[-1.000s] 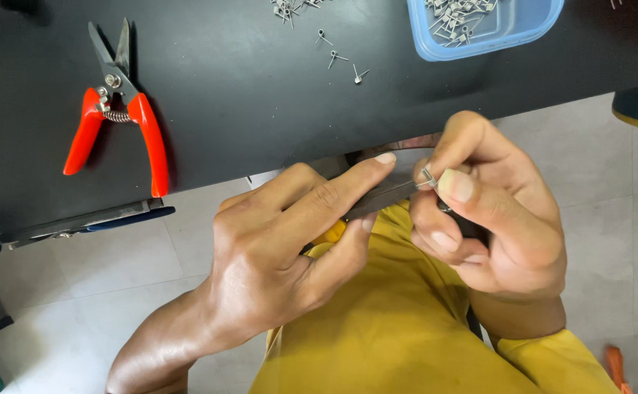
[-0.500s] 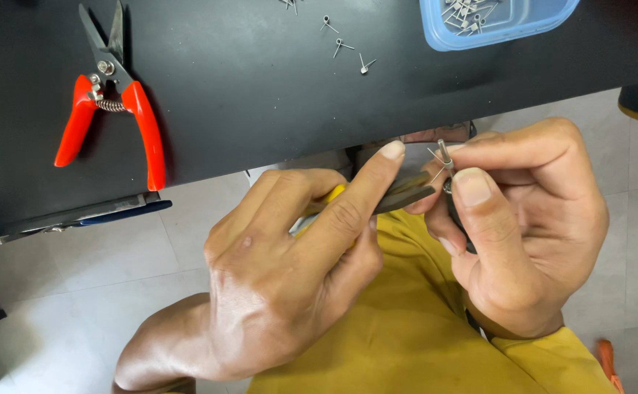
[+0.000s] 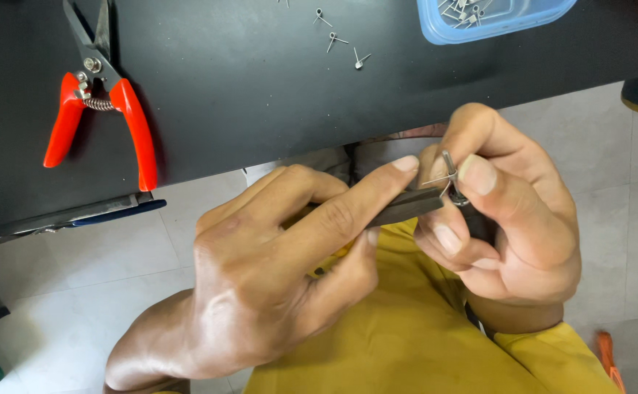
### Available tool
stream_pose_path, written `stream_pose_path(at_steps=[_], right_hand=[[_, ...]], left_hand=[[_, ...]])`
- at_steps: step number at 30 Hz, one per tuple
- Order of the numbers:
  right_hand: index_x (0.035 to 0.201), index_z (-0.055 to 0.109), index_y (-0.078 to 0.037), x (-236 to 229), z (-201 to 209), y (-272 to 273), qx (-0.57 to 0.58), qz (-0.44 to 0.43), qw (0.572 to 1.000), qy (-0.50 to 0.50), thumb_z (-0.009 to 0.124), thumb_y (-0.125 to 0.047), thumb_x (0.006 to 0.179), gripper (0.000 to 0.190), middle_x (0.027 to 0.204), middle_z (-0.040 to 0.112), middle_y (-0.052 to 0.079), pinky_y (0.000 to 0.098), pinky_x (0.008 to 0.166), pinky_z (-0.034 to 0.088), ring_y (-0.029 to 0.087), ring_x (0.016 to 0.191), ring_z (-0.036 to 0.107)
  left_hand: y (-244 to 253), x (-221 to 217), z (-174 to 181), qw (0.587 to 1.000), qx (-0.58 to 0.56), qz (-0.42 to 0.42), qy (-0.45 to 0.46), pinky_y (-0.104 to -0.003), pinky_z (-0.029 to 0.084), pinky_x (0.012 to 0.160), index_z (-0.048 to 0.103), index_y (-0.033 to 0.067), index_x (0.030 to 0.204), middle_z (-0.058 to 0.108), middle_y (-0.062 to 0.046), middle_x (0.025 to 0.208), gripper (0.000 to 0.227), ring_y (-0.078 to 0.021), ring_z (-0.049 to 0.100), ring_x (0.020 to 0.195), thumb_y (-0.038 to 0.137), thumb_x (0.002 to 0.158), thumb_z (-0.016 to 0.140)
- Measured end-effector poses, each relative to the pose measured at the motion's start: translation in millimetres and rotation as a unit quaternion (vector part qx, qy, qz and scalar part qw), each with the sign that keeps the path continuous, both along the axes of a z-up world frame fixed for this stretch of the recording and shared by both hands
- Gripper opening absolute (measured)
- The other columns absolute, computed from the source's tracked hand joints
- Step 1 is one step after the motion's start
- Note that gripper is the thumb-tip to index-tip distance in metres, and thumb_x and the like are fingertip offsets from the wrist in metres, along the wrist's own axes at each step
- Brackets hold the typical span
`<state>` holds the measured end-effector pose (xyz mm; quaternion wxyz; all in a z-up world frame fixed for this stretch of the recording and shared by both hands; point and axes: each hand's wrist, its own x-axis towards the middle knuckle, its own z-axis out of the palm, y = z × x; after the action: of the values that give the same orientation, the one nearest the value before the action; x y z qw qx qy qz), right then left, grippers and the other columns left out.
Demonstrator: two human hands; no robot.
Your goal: The person uses pliers to bend small metal pins one by one. They pick up each pin from a pile on the table, bend it into a loop or hook shape, and place it back on the table. The process is repeated continuously throughout the clip.
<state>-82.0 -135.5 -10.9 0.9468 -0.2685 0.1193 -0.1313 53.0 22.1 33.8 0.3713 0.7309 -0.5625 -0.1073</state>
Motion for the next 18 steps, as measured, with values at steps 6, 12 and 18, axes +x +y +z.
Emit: stream_pose_path(at_steps=[6,12,18], right_hand=[[0.093,0.054,-0.001,0,0,-2,-0.032,-0.002,0.997,0.069,0.057,-0.017,0.101,0.018,0.061,0.05,0.008,0.0182,0.036,0.029,0.006,0.04,0.028],[0.097,0.045,0.002,13,6,29,-0.449,-0.249,0.838,0.187,0.055,-0.019,0.102,0.024,0.064,0.051,0.016,0.0223,0.039,0.031,0.012,0.041,0.038],[0.091,0.058,0.025,6,7,28,-0.649,-0.276,0.685,0.184,0.057,0.003,0.097,0.023,0.073,0.064,0.029,0.0298,0.05,0.045,0.024,0.055,0.061]], left_hand=[[0,-1,4,0.998,0.003,0.031,-0.057,-0.029,0.055,0.074,0.071,0.0072,0.127,0.063,-0.006,0.089,0.038,-0.0172,0.061,0.074,-0.01,0.093,0.07],[0,-7,-2,0.991,0.016,0.059,-0.122,-0.025,0.051,0.068,0.07,0.0103,0.133,0.055,-0.003,0.085,0.044,-0.014,0.053,0.069,-0.011,0.095,0.073],[-2,-10,7,0.986,0.034,0.076,-0.146,-0.023,0.049,0.067,0.073,0.0116,0.13,0.057,0.0,0.083,0.044,-0.0119,0.055,0.067,-0.007,0.089,0.073]])
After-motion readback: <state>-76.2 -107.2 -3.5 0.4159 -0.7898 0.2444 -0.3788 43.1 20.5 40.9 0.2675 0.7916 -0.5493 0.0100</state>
